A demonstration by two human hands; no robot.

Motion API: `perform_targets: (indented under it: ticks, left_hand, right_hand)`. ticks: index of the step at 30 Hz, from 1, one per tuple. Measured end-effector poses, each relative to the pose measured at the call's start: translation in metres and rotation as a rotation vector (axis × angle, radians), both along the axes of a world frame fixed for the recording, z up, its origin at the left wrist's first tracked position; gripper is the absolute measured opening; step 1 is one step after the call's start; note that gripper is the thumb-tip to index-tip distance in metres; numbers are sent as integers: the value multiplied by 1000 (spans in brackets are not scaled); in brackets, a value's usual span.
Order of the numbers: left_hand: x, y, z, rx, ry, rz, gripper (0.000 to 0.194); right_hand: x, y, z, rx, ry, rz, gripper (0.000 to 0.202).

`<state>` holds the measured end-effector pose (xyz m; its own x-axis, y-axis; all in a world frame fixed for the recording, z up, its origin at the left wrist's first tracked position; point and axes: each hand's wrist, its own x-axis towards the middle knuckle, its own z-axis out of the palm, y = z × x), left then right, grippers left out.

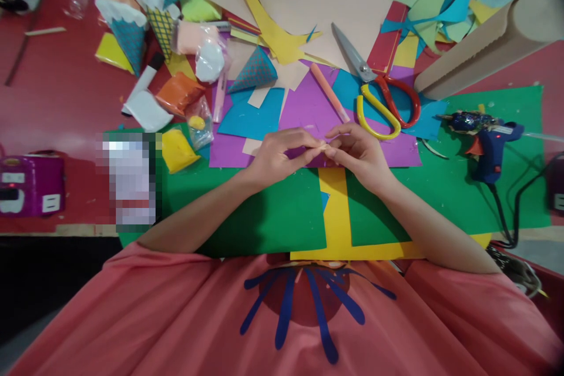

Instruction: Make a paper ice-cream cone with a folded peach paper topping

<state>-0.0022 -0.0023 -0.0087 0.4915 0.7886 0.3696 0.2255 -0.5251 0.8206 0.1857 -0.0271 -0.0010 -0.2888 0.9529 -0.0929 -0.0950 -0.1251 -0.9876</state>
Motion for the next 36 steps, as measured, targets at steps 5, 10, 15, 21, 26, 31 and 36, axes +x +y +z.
perform_targets:
  ticks: [5,10,15,21,26,31,36]
  left_hand:
    - [3,-1,-2,-40,-85,-20,9]
    - [3,-2,-3,3,-52,-19,10]
    - [2,-3,-3,74,0,-34,12]
    - [1,-4,-3,138,62,-31,13]
    - [3,-3,-3,47,50,69,8]
    - [1,-2,-3,-116,66,109,34]
    - [0,-1,0,-174,69,59,43]
  right_hand:
    - [-1,1,-3,34,-25,-27,32]
    - [-2,1,-4,66,-75,-57,34]
    - [-2,-1,-6,99,-113,-71,35]
    - [-1,-1,-7,89,-113,-65,35]
    - [1,3,-4,27,-46,-44,33]
    - [3,4,-2,17,-64,-42,37]
    - [3,3,-2,68,-127,-64,34]
